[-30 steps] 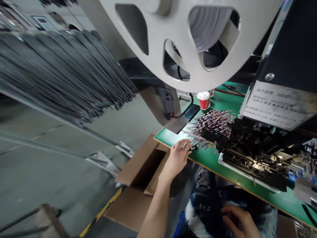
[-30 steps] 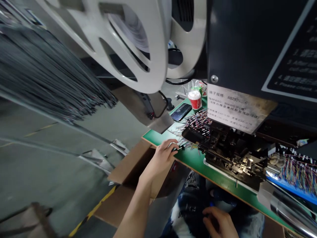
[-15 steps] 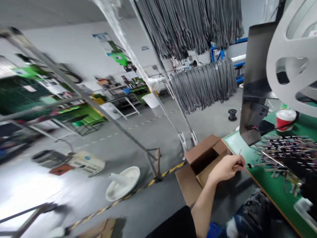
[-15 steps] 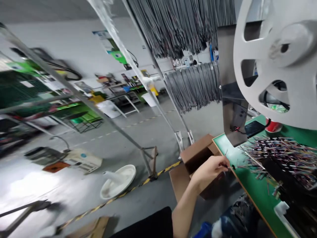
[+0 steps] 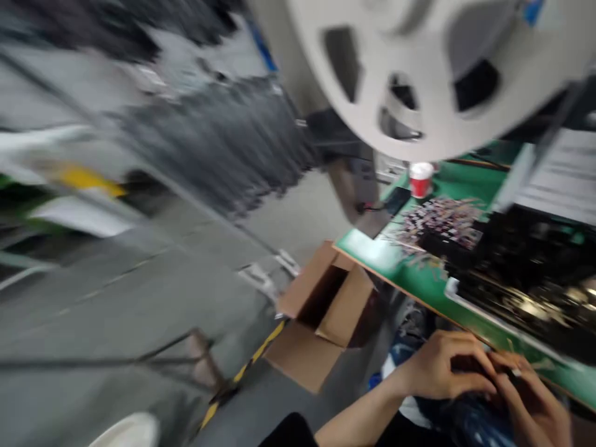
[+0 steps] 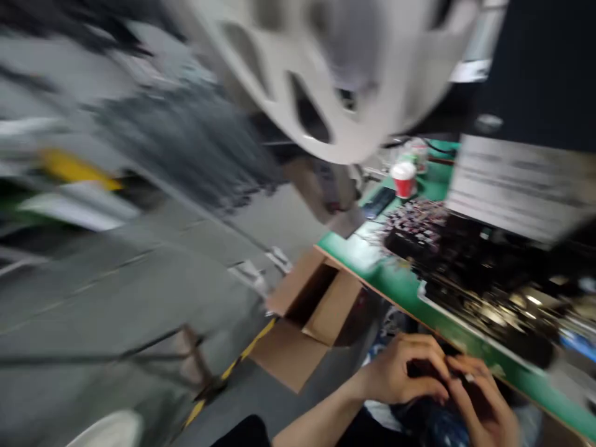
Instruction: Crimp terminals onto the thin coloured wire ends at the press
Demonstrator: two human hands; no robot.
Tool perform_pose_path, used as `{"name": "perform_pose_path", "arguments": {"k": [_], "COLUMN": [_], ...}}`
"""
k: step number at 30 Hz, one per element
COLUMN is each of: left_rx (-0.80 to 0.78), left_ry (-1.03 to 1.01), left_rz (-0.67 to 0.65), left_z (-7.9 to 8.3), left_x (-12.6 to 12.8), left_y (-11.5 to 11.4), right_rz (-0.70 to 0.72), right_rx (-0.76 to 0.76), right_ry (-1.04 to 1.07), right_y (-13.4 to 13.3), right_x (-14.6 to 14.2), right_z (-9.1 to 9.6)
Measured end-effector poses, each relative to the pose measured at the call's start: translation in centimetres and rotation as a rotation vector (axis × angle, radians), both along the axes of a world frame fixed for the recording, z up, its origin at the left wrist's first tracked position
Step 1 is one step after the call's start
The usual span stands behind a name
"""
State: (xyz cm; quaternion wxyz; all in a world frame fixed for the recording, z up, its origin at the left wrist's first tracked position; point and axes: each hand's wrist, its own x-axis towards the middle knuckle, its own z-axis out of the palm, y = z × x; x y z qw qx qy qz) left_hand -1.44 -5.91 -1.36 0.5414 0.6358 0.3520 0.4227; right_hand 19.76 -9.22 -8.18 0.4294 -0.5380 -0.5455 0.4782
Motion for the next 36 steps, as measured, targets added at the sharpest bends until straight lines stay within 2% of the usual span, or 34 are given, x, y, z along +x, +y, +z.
{"name": "perform_pose_path", "arguments": {"k": [3,6,11,14,17,20,24,31,33,36], "left_rx": [-0.026,-0.061,-0.094,-0.067,-0.1,-0.135,-0.16,-0.203,-0.211,-0.238], "left_ry": [0.026,-0.009,0.026,0.091,0.012,-0.047,-0.042,-0.012,-0.005,-0.054], "left_rz": [0.082,0.011,-0.096,-0.129,-0.042,-0.01,-0.007,0.079,0.096,0.078], "left_z": [0.0,-0.6,-1.3,-0.6,0.6,1.6,2.3,2.4,2.0,1.1], "left_x": [1.7,1.9,0.2,-1.3,-1.6,-0.4,1.6,2.4,2.5,2.7], "left_y": [0.2,1.0,2.3,3.2,3.7,3.9,4.1,3.8,3.6,3.4], "right_rz": [-0.151,-0.29,-0.34,-0.289,-0.184,-0.124,-0.119,-0.154,-0.166,-0.101], "right_rx": [0.021,-0.022,0.085,0.039,-0.037,-0.085,-0.102,-0.053,-0.066,-0.11], "right_ry": [0.159,0.311,0.525,0.551,0.55,0.526,0.506,0.537,0.538,0.63], "right_y": [-0.8,-0.1,1.2,1.6,1.6,1.5,1.5,1.8,2.0,2.4], "right_x": [-0.6,-2.1,-3.0,-2.8,-2.8,-3.0,-3.0,-2.4,-2.5,-2.7], "right_z": [2.6,4.8,7.0,7.2,7.1,6.9,6.6,5.8,5.9,5.9]}}
